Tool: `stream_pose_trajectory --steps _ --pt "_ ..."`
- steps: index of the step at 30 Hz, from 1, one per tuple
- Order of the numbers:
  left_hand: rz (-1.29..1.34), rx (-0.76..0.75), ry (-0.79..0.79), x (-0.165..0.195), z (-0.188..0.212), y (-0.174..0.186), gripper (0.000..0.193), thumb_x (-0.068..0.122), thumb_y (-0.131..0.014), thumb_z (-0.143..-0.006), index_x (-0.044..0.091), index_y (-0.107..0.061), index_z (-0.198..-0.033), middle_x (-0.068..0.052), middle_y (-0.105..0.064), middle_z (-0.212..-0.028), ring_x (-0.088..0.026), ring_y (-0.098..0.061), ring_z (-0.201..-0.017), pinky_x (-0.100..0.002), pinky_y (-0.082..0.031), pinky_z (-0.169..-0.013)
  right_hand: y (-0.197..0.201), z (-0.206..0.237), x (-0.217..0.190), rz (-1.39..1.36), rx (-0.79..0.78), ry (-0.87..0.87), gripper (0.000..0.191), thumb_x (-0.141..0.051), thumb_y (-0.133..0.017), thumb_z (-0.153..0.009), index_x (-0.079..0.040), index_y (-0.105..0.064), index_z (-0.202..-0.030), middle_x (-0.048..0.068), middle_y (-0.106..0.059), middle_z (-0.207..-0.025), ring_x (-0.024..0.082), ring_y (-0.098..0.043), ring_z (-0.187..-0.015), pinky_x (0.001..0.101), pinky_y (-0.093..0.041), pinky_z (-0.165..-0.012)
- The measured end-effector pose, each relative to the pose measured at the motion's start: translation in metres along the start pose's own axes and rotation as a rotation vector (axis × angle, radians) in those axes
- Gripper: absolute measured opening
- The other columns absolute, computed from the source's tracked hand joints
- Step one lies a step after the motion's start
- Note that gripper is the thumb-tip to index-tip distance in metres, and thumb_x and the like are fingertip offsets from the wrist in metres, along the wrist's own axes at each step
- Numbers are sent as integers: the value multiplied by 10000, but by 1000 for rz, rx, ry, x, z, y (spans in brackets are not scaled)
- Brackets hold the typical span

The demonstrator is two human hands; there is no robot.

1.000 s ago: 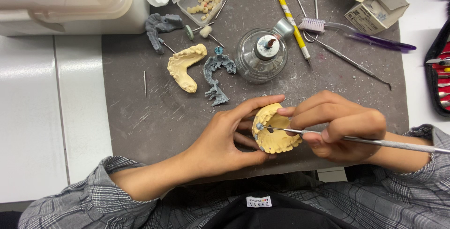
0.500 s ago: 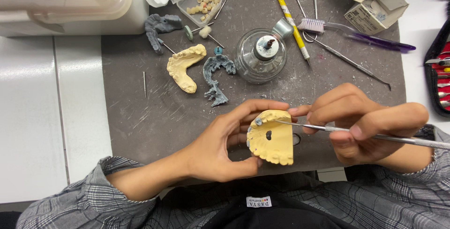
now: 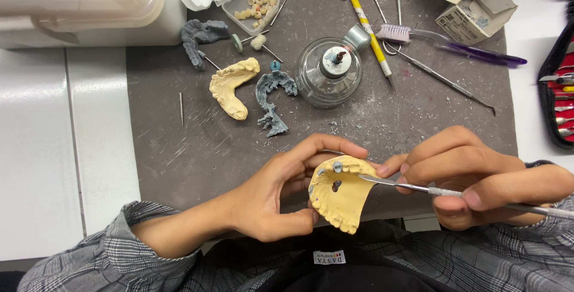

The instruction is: The person holds a yellow dental stone cast of a dental arch and uses a metal waxing instrument to add and shape blue wax on the teeth of the model. They periodically warm the instrument tip over a small burner, rotate the cast to reach different tooth surfaces, and pick up small tooth-colored components from a tray on the bench.

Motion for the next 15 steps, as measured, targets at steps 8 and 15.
stream_pose_trajectory --steps 8,15 --pt "82 -89 35 2 -5 -1 791 71 -592 -887 -37 -366 -1638 -131 -523 -1523 -179 -519 -1438 -361 -405 -1286 -1 12 -6 -99 153 -145 90 -64 -674 -980 -44 -606 -924 142 -684 -1058 274 -679 -1002 580 -666 -894" --pt "62 -165 -18 1 -9 -2 778 302 -587 -970 -52 -342 -1618 -173 -520 -1564 -220 -489 -1416 -359 -354 -1277 -2 -12 -3 -76 196 -38 91 -103 -630 -984 -70 -553 -1021 143 -681 -1099 285 -674 -1053 542 -677 -917"
Point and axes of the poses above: each hand's wrist, its own z-axis away from the middle knuckle, its own y-axis out of the back of the hand, x = y × z, the point moved 4 cm from there along -z, towards the middle knuckle
